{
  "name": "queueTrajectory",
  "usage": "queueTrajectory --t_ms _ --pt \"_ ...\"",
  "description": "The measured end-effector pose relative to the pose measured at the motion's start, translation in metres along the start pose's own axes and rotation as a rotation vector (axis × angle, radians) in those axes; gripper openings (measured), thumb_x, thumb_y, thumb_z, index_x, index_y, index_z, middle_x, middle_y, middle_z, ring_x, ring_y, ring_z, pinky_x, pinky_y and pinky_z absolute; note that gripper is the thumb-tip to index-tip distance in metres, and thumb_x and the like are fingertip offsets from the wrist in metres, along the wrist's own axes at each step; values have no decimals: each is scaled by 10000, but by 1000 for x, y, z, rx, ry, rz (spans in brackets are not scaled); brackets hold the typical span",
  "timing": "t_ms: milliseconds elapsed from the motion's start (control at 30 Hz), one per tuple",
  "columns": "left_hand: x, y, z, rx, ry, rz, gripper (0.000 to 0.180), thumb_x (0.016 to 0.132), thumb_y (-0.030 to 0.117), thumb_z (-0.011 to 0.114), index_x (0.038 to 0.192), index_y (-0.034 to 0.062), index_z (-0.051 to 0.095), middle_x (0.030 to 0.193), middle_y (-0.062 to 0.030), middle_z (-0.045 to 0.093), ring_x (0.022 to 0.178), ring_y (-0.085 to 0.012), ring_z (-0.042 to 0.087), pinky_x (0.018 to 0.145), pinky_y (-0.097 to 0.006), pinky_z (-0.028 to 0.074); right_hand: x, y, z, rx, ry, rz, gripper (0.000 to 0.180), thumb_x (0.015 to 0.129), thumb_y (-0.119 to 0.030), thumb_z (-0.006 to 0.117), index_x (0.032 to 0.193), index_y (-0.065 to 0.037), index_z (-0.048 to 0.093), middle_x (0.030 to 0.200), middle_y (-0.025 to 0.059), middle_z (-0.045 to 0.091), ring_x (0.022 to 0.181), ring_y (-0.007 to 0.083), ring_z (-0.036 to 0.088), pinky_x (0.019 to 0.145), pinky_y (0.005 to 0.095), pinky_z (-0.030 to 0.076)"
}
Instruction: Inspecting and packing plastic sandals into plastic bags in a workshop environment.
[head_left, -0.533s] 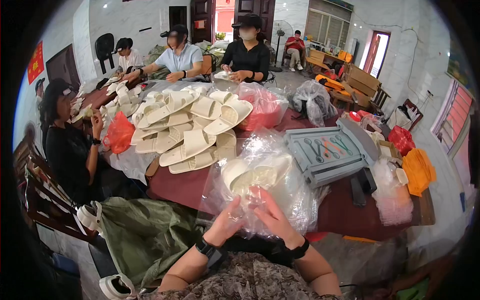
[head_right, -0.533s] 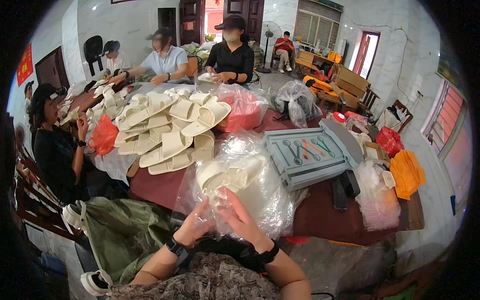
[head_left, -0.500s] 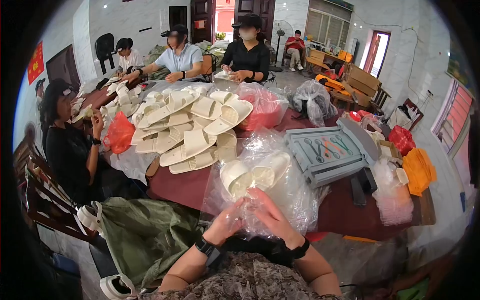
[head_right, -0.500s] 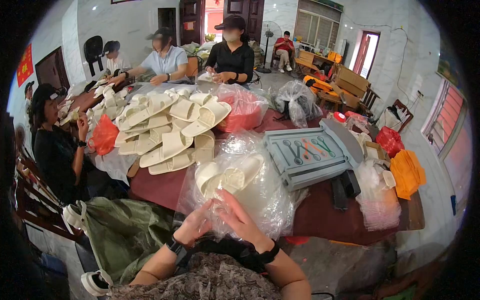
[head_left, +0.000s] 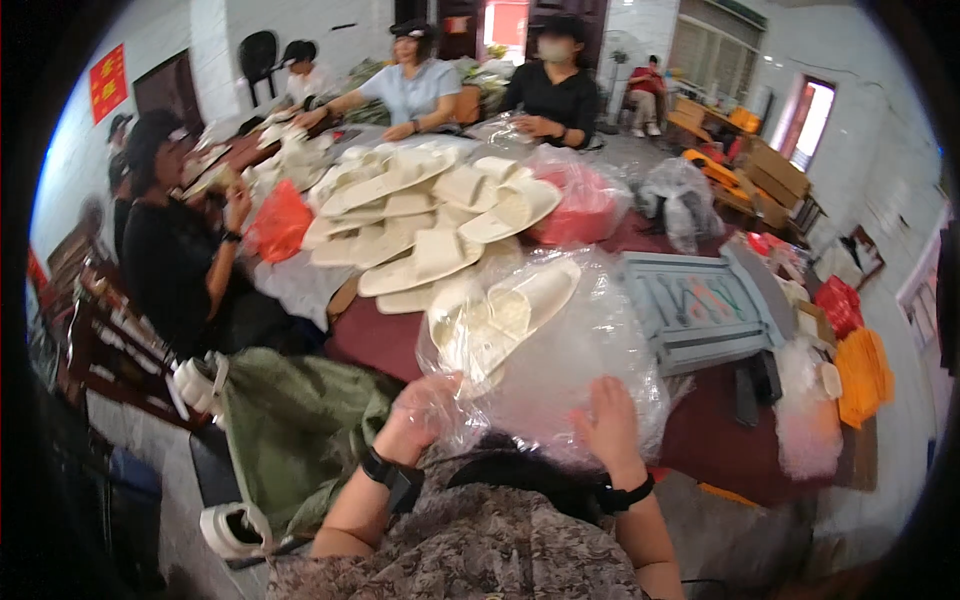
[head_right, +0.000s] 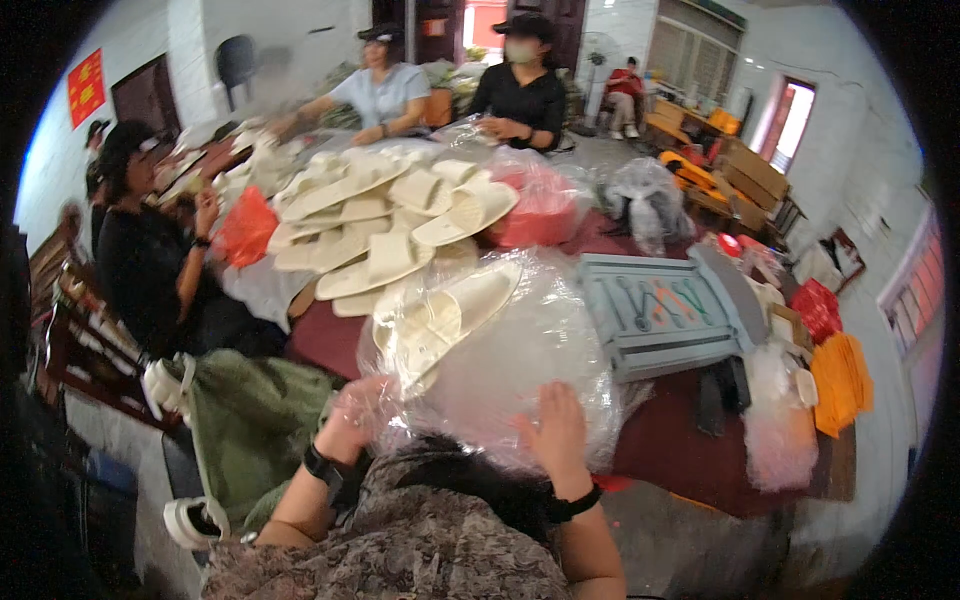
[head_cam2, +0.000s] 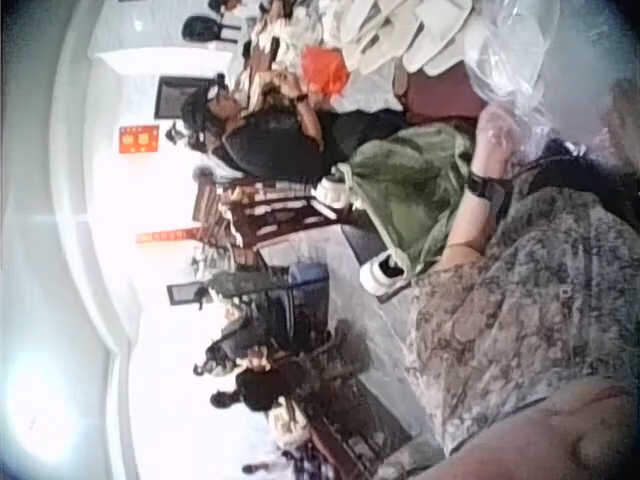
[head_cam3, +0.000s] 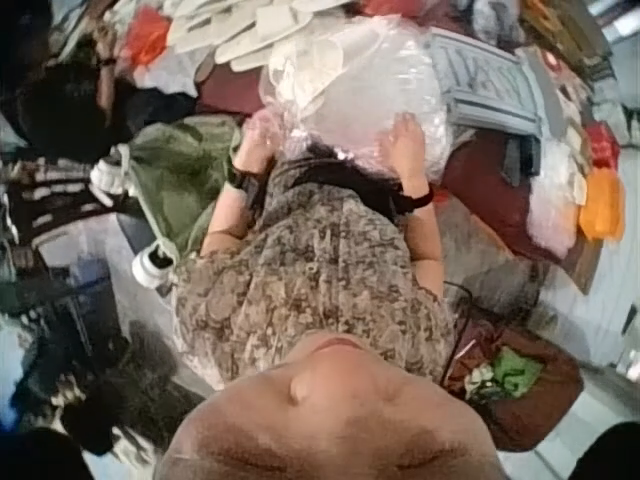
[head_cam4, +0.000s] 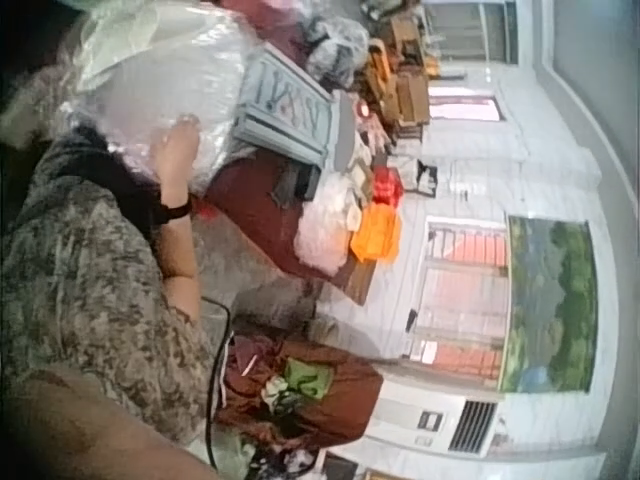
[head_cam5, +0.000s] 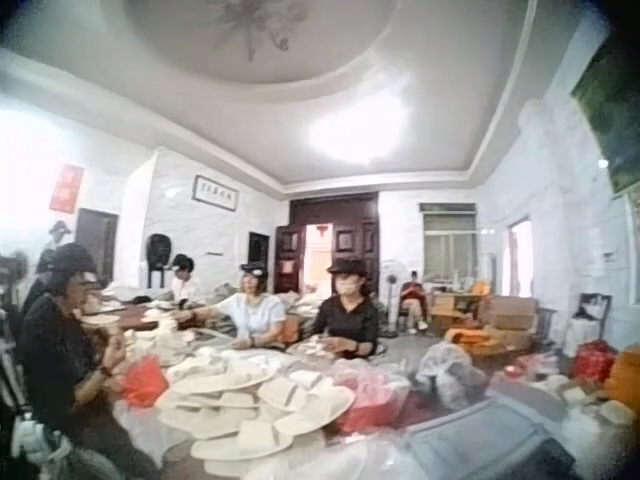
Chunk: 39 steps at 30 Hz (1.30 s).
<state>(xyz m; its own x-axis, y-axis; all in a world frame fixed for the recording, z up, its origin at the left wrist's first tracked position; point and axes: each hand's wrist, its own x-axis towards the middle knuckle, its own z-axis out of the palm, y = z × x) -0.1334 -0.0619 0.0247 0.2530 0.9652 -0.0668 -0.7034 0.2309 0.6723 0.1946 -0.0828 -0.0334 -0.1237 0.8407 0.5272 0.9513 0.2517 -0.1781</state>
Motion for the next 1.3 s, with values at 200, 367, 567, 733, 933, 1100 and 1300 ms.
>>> queueTrajectory --t_ms 200,367,567,733,933,1100,1300 --pt "-39 136 -28 949 286 449 340 825 155 687 1126 0 659 879 -64 667 857 -233 659 788 -353 526 -6 6 2 46 -117 153 641 854 -342 685 1351 22 506 1426 265 461 1343 430 404 1115 499 325" --pt "-103 203 -35 2215 953 271 403 714 223 613 1065 35 668 886 -216 690 860 -395 664 750 -466 521 -1 -5 -2 83 -133 183 629 887 -320 653 1384 17 466 1466 238 422 1374 416 359 1137 500 282" --pt "-95 191 -120 2289 1108 -403 375 767 318 606 962 33 753 1017 -193 724 962 -345 703 840 -422 548 -2 -9 1 76 -124 185 613 893 -305 645 1385 12 462 1467 232 417 1358 417 370 1131 498 290" --pt "-61 136 -227 2097 1028 -602 375 769 332 619 987 61 758 1064 -171 724 1026 -324 694 854 -400 553 -1 -11 -1 73 -106 166 602 895 -308 641 1375 11 469 1450 230 433 1354 417 375 1125 503 297" --pt "-105 41 -399 2408 942 -732 412 942 323 565 1197 8 641 1195 -177 652 956 -348 659 832 -460 527 -1 -12 3 93 -65 136 559 897 -272 645 1356 7 491 1433 225 452 1336 416 396 1124 496 302" --pt "-108 -13 -387 1968 1022 -1024 661 975 357 521 1507 36 295 1408 -210 464 1136 -365 551 932 -481 462 -5 -7 3 65 -62 167 554 897 -274 644 1352 7 499 1431 225 455 1336 417 394 1125 496 300" --pt "-87 -20 -354 2727 974 -643 900 893 447 627 1546 0 197 1510 -238 339 1298 -410 385 1078 -574 318 -5 -8 4 76 -35 130 547 895 -266 646 1347 8 503 1422 227 465 1329 413 407 1121 497 304"
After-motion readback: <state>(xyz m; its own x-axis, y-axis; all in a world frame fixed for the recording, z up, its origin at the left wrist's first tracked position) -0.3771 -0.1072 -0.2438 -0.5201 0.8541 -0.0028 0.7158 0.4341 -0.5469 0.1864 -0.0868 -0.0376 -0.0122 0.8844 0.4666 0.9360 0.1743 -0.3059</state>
